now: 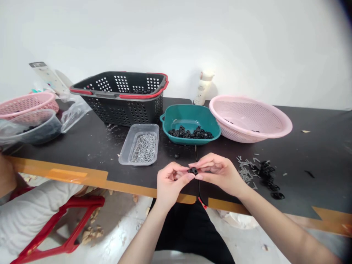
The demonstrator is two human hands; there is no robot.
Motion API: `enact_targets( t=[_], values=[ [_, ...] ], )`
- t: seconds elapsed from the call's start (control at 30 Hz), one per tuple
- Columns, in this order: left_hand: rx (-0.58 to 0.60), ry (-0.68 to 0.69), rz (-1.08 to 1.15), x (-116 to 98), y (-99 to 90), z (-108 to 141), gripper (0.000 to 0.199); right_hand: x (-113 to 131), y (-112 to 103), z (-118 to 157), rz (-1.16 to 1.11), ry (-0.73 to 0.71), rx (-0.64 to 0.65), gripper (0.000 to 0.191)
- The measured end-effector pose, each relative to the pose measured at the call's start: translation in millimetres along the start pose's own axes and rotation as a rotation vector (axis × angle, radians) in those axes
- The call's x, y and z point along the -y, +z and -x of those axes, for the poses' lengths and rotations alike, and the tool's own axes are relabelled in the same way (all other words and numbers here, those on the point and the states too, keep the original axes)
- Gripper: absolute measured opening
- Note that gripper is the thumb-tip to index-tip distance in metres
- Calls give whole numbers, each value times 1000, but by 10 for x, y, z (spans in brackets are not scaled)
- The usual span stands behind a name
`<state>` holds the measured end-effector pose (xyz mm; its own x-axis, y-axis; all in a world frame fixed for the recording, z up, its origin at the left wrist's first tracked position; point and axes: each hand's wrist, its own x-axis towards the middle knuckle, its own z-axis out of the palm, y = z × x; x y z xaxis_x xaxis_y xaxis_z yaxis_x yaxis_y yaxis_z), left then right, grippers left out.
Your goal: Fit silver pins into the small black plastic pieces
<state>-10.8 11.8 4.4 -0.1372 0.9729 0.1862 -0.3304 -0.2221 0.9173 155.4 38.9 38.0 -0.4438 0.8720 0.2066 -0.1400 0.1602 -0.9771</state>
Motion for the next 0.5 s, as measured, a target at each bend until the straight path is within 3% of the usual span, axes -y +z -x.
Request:
enact_targets(
  t=[0.5],
  values=[
    [9, -19, -45, 10, -8, 1, 16, -36, -15, 9, 107, -18, -6, 22]
  ],
)
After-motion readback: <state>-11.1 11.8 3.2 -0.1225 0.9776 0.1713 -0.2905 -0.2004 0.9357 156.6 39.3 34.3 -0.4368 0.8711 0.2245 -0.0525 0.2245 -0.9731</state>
